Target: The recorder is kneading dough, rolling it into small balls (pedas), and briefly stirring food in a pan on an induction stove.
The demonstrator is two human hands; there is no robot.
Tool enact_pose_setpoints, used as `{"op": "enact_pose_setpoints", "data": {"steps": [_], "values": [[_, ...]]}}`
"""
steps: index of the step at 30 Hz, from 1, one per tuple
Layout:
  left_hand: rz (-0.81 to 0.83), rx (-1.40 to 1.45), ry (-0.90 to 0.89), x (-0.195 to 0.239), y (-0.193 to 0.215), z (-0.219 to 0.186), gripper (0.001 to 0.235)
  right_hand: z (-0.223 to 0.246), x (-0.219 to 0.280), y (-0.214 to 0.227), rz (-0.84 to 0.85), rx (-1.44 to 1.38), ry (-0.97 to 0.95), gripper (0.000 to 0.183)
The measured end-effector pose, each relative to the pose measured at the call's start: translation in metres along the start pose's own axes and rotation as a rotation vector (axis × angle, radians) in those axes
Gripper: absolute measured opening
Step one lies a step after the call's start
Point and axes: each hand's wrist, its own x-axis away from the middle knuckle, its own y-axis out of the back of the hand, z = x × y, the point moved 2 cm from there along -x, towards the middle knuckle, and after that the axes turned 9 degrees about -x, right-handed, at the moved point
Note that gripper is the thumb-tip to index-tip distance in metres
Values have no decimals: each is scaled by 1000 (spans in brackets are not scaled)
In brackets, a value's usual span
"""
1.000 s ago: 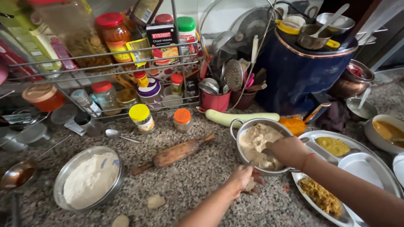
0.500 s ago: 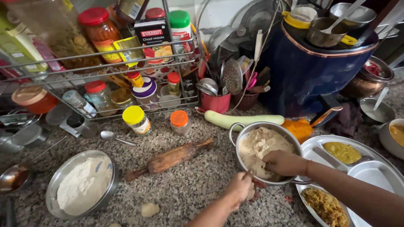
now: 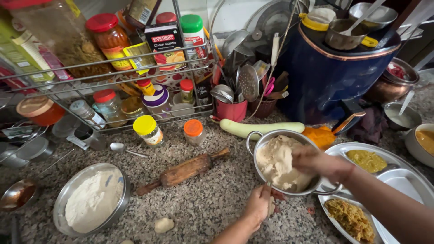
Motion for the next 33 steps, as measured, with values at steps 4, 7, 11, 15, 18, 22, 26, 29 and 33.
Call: {"op": "enact_pose_setpoints", "data": {"steps": [4,7,11,15,18,22,26,29,33], "values": [[50,19,-4,1,9,-9,48,27,27,10,436,523,645,16],[35,204,91,24,13,-35,67,27,91,-36,88,1203,986,10],[168,652,59,89,4,-114,82,-21,118,-72,54,1233,1202,49],[83,616,-117,126,6,-145,61,-65,127,-98,28,1229,1351,46],[48,514,-176,131,15,-136,42,-83,146,-117,-24,1262,1655,57],[-74,604,-121,148,27,-142,32,-81,146,-131,-9,1104,1448,53],[-99,635,-231,149,52,-128,22,-90,115,-119,24,483,948,46],[-161,516,-227,154,75,-114,22,-76,106,-98,-134,499,1052,45],[-162,396,-233,172,97,-110,24,-65,106,-72,-536,1078,1221,55]]}}
